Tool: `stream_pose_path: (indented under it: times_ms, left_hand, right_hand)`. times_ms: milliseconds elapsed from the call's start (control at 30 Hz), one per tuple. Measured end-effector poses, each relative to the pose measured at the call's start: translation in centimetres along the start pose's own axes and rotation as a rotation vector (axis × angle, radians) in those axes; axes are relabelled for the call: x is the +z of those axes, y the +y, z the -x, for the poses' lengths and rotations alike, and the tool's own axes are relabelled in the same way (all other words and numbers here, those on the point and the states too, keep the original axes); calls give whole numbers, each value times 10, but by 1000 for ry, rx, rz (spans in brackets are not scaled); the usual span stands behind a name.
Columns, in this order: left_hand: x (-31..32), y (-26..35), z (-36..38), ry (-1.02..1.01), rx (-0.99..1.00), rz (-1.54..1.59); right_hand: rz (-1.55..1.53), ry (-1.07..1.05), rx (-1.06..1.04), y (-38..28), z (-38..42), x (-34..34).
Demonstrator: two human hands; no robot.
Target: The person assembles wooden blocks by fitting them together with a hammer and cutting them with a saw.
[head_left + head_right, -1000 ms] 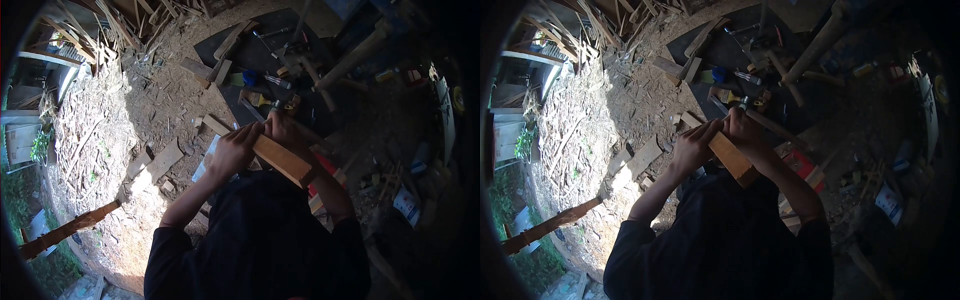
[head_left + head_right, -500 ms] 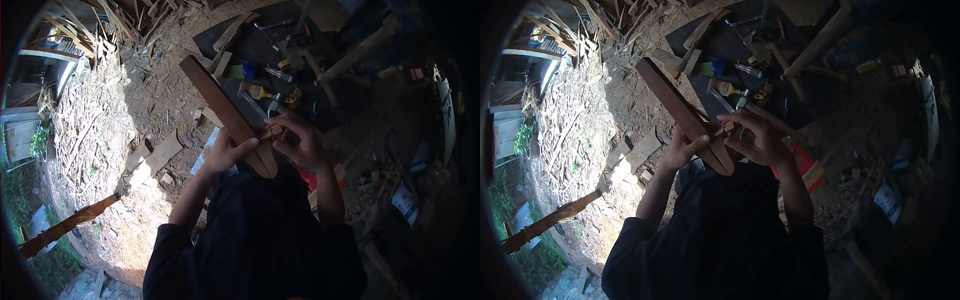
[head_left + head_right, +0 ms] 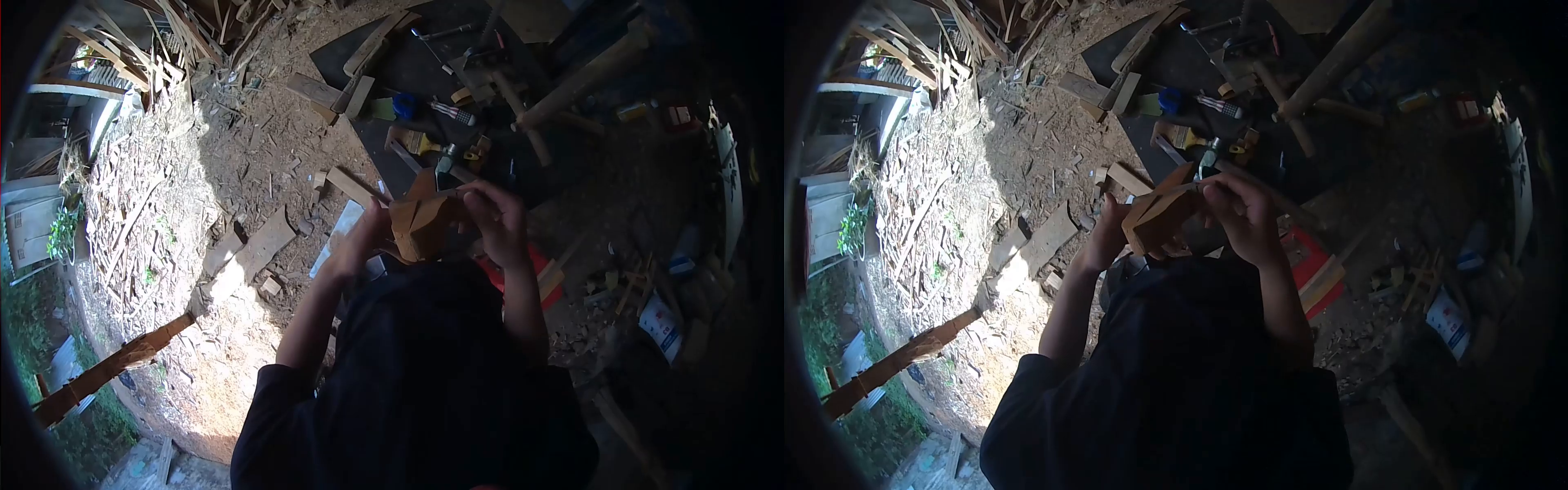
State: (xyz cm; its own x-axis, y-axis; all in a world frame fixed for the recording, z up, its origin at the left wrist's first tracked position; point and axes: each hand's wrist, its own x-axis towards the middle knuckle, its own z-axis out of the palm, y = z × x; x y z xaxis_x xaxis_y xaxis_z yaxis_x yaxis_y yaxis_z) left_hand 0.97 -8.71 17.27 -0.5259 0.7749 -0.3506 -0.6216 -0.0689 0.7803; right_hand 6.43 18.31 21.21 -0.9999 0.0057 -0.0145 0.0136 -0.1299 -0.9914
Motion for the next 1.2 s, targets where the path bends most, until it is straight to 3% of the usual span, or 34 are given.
stream_pose_path:
  times_ms: [33, 167, 267, 400, 667, 767, 900, 1067, 1200]
  left_hand:
    - [-3, -2, 2, 186, 11, -202]
    - [21, 16, -9, 397, 508, -587]
    - [23, 30, -19, 254, 627, -1216]
    - [15, -5, -47, 143, 605, -1207]
    - [2, -45, -69, 324, 808, -1329]
    - [8, -40, -60, 374, 824, -1252]
    - [7, -40, -49, 376, 770, -1198]
    - [1, -54, -47, 332, 814, -1270]
    - [9, -54, -42, 367, 791, -1250]
  right_hand:
    - [-22, 16, 22, 2, 1, 0]
    - [18, 25, 76, 26, 2, -4]
    - [37, 25, 143, 52, 0, -12]
    - [39, 118, 145, 87, -4, -14]
    - [42, 123, 144, 111, 1, -22]
    - [-189, 91, 274, 83, 4, -32]
    - [1097, 346, -119, 145, 6, -93]
    - [1199, 154, 142, 187, 2, -120]
    - [1212, 70, 348, 157, -6, -110]
